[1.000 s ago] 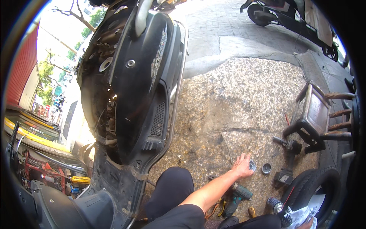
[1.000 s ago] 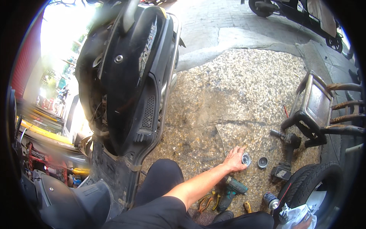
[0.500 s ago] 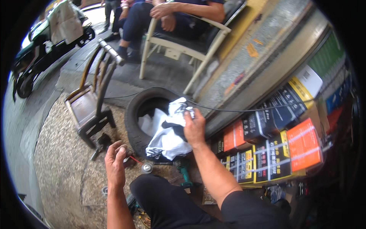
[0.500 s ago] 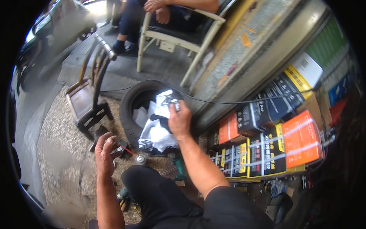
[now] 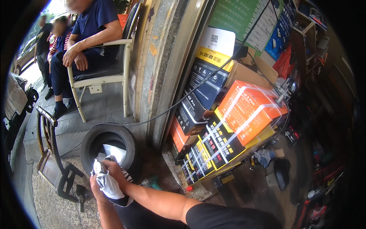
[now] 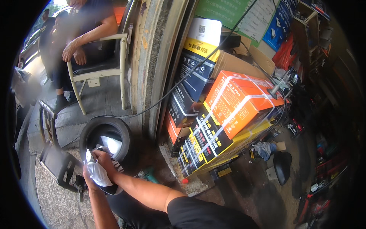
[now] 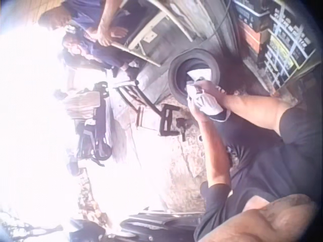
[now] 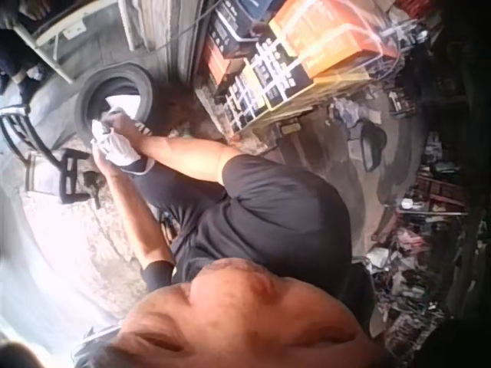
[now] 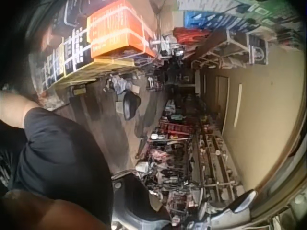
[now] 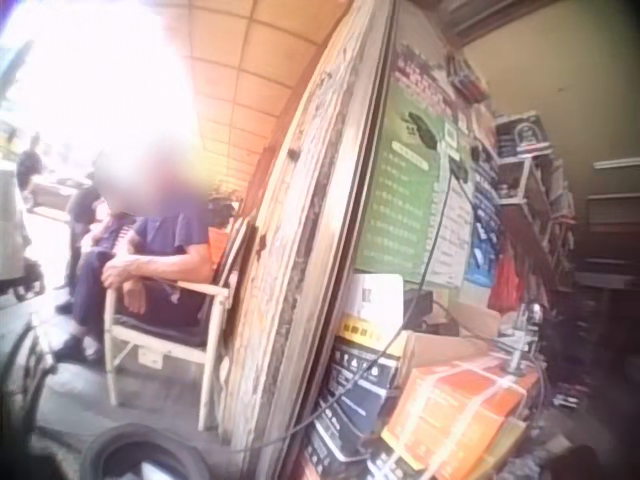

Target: The person disassembles a scooter part, cleans it with a cloth, applies lubricant, and reassembles it using a cordless drill. They then install the part onto the scooter and secure it with screws.

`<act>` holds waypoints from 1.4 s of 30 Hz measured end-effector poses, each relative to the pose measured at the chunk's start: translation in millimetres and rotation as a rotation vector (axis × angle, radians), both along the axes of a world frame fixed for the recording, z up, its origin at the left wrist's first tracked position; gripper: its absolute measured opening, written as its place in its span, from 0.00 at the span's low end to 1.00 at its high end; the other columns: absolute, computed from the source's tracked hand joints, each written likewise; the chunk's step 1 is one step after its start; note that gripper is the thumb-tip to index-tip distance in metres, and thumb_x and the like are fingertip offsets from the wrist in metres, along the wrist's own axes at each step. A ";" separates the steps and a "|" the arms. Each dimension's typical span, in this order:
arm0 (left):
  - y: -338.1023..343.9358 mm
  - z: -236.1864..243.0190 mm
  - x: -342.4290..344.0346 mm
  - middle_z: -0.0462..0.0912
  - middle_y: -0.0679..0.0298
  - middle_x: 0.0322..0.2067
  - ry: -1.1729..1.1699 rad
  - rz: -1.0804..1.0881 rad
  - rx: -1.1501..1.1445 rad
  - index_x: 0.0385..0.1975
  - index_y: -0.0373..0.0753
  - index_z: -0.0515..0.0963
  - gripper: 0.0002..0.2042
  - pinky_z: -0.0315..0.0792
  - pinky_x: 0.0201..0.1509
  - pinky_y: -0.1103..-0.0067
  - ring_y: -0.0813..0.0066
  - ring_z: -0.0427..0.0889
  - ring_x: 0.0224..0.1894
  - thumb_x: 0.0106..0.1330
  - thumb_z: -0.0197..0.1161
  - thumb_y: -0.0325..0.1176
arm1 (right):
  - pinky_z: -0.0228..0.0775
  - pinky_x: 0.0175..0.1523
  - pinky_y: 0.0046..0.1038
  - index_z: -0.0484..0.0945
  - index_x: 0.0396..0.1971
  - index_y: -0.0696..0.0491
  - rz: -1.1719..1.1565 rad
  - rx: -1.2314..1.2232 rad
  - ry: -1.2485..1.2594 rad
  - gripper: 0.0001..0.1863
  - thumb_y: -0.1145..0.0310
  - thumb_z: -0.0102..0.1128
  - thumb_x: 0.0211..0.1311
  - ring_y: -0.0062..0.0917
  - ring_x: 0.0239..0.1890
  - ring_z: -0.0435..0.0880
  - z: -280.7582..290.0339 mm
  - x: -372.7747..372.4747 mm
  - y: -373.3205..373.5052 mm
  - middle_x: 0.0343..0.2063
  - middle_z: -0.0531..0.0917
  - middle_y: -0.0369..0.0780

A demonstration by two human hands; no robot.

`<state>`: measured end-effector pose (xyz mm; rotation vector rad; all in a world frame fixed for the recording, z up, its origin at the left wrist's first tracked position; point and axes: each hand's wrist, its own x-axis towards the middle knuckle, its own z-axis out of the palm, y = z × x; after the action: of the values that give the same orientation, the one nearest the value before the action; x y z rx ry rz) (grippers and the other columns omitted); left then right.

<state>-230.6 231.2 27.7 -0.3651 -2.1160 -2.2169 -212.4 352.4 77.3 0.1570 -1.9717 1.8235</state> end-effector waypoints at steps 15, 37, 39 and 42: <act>31.1 11.2 -15.3 0.86 0.56 0.45 -0.387 0.136 0.380 0.54 0.30 0.81 0.26 0.76 0.50 0.72 0.66 0.84 0.46 0.77 0.53 0.51 | 0.74 0.27 0.21 0.77 0.45 0.59 -0.697 0.790 0.354 0.13 0.74 0.67 0.62 0.17 0.23 0.82 207.8 180.4 188.1 0.29 0.81 0.38; 40.9 2.6 -9.8 0.77 0.55 0.54 -0.681 -0.072 0.434 0.65 0.35 0.70 0.28 0.78 0.50 0.63 0.60 0.77 0.56 0.70 0.61 0.43 | 0.68 0.64 0.31 0.77 0.58 0.65 -1.088 1.051 -0.621 0.26 0.59 0.55 0.72 0.34 0.58 0.81 369.7 341.0 536.0 0.55 0.84 0.51; 25.7 -3.7 3.0 0.80 0.58 0.48 -0.652 -0.066 0.473 0.62 0.35 0.72 0.23 0.80 0.47 0.67 0.65 0.82 0.49 0.71 0.61 0.41 | 0.67 0.64 0.31 0.76 0.61 0.65 -1.017 0.980 -0.642 0.27 0.58 0.54 0.75 0.30 0.58 0.79 376.8 348.8 555.7 0.56 0.83 0.46; -9.6 -23.2 29.4 0.84 0.57 0.41 -0.598 0.004 0.529 0.55 0.33 0.75 0.18 0.81 0.42 0.73 0.69 0.85 0.40 0.73 0.61 0.38 | 0.66 0.65 0.29 0.76 0.61 0.64 -0.928 0.764 -0.686 0.28 0.55 0.56 0.75 0.26 0.57 0.77 381.6 357.6 585.5 0.56 0.82 0.42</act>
<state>-201.2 221.6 4.5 0.3764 -1.5745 -3.0208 145.2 937.9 458.9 -1.0905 -2.4414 0.4990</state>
